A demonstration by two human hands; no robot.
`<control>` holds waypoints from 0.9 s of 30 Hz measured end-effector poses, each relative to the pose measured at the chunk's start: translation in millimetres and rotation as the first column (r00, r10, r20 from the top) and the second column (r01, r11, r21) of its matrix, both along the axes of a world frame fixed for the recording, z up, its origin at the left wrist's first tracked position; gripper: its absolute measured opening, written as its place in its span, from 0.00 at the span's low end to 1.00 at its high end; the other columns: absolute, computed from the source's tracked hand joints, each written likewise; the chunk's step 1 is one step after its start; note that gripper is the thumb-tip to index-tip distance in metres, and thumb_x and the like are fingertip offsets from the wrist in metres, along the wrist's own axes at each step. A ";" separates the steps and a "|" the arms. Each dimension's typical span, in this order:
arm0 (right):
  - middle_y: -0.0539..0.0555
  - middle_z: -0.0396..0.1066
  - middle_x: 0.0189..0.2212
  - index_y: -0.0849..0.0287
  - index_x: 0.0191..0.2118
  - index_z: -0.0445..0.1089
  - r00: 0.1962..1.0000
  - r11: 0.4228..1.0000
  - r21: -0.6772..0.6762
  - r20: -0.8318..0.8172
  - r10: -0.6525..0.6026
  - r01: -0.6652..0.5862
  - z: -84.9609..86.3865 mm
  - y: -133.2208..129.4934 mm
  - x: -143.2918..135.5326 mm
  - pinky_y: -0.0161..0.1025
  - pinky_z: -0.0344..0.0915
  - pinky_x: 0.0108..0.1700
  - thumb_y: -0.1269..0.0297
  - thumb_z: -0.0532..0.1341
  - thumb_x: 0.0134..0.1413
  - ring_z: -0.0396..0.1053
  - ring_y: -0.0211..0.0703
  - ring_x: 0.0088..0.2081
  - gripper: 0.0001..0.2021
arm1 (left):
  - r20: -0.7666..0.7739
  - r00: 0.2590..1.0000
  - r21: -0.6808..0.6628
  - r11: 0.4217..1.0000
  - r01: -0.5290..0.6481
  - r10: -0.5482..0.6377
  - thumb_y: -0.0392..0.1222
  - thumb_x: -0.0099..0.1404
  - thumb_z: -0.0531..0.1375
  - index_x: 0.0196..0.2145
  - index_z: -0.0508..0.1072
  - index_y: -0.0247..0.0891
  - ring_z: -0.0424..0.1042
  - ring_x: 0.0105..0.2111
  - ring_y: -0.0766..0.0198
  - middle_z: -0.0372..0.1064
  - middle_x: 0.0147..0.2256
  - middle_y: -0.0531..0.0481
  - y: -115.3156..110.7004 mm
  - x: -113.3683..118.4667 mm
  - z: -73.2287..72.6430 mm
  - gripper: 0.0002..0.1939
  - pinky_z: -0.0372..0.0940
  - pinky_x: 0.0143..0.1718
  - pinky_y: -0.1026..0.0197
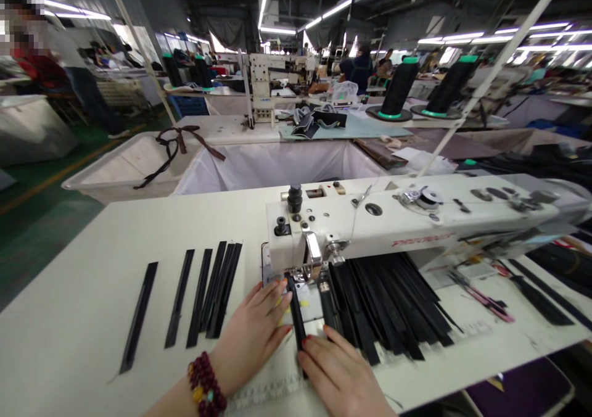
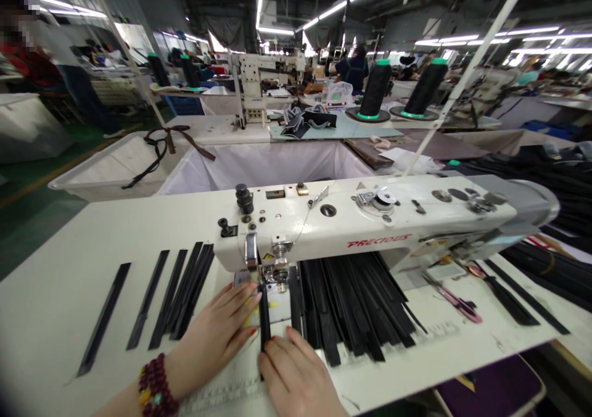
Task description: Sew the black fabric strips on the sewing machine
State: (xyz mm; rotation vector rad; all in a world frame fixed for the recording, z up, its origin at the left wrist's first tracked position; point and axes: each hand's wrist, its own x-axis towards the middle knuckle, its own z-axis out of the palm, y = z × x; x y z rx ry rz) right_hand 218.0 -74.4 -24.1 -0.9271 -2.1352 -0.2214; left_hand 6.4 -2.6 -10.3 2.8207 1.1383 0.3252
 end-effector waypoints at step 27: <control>0.52 0.79 0.38 0.59 0.38 0.74 0.992 0.992 -0.001 0.004 -0.126 0.126 -9.6 -18.2 -7.5 0.44 0.41 0.70 0.62 0.52 0.69 0.74 0.39 0.43 0.15 | -0.130 0.991 0.038 0.999 0.034 -0.028 0.44 0.67 0.58 0.57 0.68 0.35 0.64 0.60 0.48 0.65 0.60 0.37 -9.7 6.1 9.3 0.22 0.64 0.58 0.42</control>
